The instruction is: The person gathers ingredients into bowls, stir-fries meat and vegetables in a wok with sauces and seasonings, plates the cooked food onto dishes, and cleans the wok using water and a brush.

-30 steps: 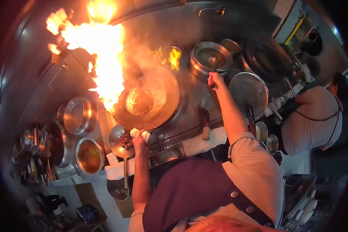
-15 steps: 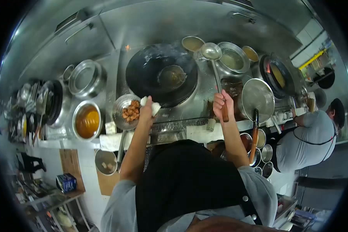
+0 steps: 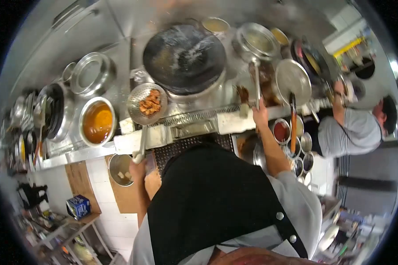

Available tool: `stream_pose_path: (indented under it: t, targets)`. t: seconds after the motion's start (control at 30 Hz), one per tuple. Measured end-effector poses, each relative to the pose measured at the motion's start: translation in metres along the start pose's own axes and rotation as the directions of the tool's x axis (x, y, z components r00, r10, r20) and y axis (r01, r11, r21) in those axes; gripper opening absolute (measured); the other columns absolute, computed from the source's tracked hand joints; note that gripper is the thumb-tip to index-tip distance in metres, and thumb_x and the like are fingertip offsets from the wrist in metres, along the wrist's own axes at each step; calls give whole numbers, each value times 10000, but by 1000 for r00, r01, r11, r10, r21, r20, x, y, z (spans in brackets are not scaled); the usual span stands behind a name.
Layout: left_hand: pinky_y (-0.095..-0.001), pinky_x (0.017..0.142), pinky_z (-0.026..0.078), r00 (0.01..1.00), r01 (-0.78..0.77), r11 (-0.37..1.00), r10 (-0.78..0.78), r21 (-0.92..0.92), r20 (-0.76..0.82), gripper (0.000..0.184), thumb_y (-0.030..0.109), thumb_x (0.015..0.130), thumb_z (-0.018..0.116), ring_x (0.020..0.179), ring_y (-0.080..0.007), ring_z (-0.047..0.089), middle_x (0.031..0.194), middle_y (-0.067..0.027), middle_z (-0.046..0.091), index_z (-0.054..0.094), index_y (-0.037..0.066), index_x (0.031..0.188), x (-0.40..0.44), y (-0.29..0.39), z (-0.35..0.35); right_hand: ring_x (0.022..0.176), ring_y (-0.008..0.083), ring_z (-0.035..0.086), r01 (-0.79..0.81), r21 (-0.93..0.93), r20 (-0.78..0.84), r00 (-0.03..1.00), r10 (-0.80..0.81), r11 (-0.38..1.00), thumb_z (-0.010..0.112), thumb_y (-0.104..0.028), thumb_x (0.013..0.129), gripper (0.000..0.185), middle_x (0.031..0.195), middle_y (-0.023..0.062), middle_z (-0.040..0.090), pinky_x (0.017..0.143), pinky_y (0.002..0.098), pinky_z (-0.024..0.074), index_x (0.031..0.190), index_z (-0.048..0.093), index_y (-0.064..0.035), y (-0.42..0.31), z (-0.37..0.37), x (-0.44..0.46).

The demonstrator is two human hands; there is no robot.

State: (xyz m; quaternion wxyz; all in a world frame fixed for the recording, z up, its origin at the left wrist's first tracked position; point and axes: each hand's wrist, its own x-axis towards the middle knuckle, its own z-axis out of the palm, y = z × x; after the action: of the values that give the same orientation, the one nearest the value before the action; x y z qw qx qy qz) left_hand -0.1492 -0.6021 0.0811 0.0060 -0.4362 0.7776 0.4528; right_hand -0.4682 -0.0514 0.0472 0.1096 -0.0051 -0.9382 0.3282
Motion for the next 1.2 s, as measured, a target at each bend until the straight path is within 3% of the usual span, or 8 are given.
stream_pose_path:
  t: [0.1,0.4,0.6,0.73,0.8,0.87,1.07,1.2]
  targets:
    - [-329,746,552,994,64,938,-29,-342,106,461,122,795,792,863,-185,681,1010,-63,708,672,13,1227,-14,-27,-12,1009,471,683,-191,-343,147,956,253,920,673,-230,920,650,1069,294,704,880,544,536,1521,470,-88,31,-17,-17]
    - [-476,1111,416,892,-382,900,418,209,-170,509,119,770,798,1341,-422,527,1476,-264,519,637,-69,1215,-26,59,5,1142,442,653,-24,-640,324,898,298,768,645,-457,894,839,1333,314,596,982,521,526,1539,378,8,-58,37,19]
    - [-454,1088,444,807,-555,807,581,201,-108,430,61,795,792,1317,-430,544,1543,-231,464,634,-55,1178,-20,109,26,1208,447,629,-548,-243,518,624,585,800,623,-353,911,830,1376,343,564,989,465,530,1582,299,11,-76,-17,65]
    - [-429,980,506,929,-361,929,350,-85,-122,469,122,833,794,1198,-397,638,1365,-270,611,608,-57,1224,-19,109,51,818,426,712,439,-161,-105,883,-458,884,596,-305,943,696,1186,278,690,676,450,586,1543,404,-11,-7,4,-2]
    - [-420,895,540,967,-255,955,249,-148,-58,483,183,853,795,1047,-381,709,1127,-259,716,607,-55,1229,-21,116,56,732,336,698,-530,-31,520,716,466,848,580,-272,953,626,1114,215,702,517,394,556,1531,449,-69,-37,-15,-23]
    - [-453,809,556,973,-230,961,222,-155,-68,462,233,861,794,921,-414,725,971,-257,729,615,-42,1186,-21,119,57,726,263,683,-837,461,740,546,393,297,579,-259,953,596,1105,177,677,469,357,542,1520,461,-117,21,-21,7]
    - [-512,767,528,953,-297,953,300,55,-40,405,239,815,821,904,-480,667,940,-245,701,605,-18,1040,-33,78,62,793,224,686,-120,175,542,840,6,977,757,-298,869,613,1092,126,706,578,365,563,1432,559,-155,-223,-80,134]
    - [-508,789,520,995,-53,997,48,-54,-90,345,232,788,830,932,-459,651,979,-227,681,644,20,985,-58,76,55,714,224,685,634,-3,897,343,-278,773,775,-299,866,351,943,106,721,555,368,542,1153,691,-117,-265,91,227]
